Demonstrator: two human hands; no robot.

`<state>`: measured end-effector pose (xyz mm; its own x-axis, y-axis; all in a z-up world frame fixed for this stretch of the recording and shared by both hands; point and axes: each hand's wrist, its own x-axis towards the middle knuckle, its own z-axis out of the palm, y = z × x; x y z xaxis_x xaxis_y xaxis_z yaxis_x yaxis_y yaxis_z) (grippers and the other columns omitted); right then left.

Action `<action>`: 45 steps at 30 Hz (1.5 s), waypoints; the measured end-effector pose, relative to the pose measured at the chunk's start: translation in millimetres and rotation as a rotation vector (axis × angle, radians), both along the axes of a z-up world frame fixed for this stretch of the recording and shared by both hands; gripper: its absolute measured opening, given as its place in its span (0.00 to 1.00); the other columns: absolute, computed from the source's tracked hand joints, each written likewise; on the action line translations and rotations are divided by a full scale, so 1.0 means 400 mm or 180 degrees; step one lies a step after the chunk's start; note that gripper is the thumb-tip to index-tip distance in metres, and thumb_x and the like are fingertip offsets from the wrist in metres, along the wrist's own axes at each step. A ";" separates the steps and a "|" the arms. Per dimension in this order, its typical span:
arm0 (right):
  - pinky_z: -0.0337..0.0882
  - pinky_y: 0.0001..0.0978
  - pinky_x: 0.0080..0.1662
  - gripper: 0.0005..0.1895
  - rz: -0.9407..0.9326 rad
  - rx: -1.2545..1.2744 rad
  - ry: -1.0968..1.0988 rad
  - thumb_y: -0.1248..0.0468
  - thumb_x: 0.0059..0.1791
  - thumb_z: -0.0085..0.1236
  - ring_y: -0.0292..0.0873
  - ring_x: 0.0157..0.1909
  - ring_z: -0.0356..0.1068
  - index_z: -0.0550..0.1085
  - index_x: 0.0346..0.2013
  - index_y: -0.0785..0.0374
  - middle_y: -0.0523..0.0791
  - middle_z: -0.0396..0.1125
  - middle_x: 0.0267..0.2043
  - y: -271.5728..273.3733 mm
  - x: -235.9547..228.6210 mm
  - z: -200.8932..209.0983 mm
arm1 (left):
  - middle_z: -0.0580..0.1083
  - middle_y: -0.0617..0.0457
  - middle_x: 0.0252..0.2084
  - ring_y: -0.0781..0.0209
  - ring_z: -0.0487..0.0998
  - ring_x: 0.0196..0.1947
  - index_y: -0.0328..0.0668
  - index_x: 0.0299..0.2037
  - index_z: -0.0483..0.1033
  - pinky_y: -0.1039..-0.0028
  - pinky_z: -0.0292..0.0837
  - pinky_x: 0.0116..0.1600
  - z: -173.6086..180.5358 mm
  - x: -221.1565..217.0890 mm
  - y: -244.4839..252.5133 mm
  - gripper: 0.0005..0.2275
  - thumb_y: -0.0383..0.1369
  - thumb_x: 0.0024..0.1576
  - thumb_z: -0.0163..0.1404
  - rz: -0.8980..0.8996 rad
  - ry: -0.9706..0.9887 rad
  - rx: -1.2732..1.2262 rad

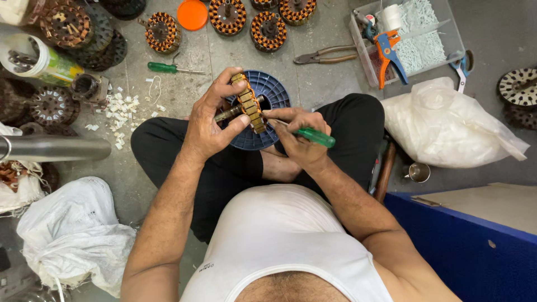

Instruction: The person sits on the floor and inserts small white plastic spacers into the slots of a copper-wound motor stator. Using a green-handled screwdriver, the person pushes each spacer into place between the copper windings. The person repeats this process for multiple slots around the stator.

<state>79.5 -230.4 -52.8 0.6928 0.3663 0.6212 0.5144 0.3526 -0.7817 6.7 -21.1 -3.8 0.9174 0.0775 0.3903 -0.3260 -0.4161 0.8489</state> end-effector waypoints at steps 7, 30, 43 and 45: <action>0.83 0.32 0.46 0.14 -0.0020 -0.0443 -0.0092 0.78 0.52 0.60 0.48 0.49 0.80 0.61 0.40 0.68 0.58 0.75 0.44 -0.008 0.015 0.045 | 0.65 0.44 0.74 0.52 0.76 0.67 0.48 0.63 0.69 0.67 0.79 0.62 0.017 -0.010 -0.007 0.24 0.29 0.56 0.59 0.0052 0.0035 0.0006; 0.81 0.31 0.42 0.20 -0.0249 -0.1226 -0.0755 0.79 0.52 0.61 0.45 0.45 0.80 0.59 0.49 0.67 0.56 0.76 0.44 0.016 0.024 0.146 | 0.69 0.51 0.65 0.52 0.77 0.61 0.55 0.48 0.69 0.66 0.82 0.60 -0.045 -0.010 -0.008 0.25 0.38 0.47 0.73 0.0363 -0.1003 0.0883; 0.83 0.32 0.47 0.20 -0.0191 -0.0986 -0.0205 0.78 0.54 0.59 0.47 0.50 0.79 0.58 0.51 0.68 0.56 0.72 0.45 0.021 0.022 0.099 | 0.69 0.47 0.65 0.50 0.76 0.63 0.47 0.40 0.70 0.64 0.82 0.62 -0.037 -0.005 -0.001 0.21 0.37 0.47 0.73 0.0273 -0.1054 0.0955; 0.84 0.34 0.50 0.19 0.0043 -0.0776 0.0110 0.78 0.56 0.58 0.47 0.51 0.78 0.57 0.53 0.67 0.55 0.71 0.46 0.018 0.033 0.102 | 0.69 0.47 0.65 0.50 0.75 0.63 0.46 0.40 0.70 0.64 0.82 0.62 -0.037 -0.008 -0.001 0.21 0.36 0.47 0.73 0.0272 -0.1085 0.0977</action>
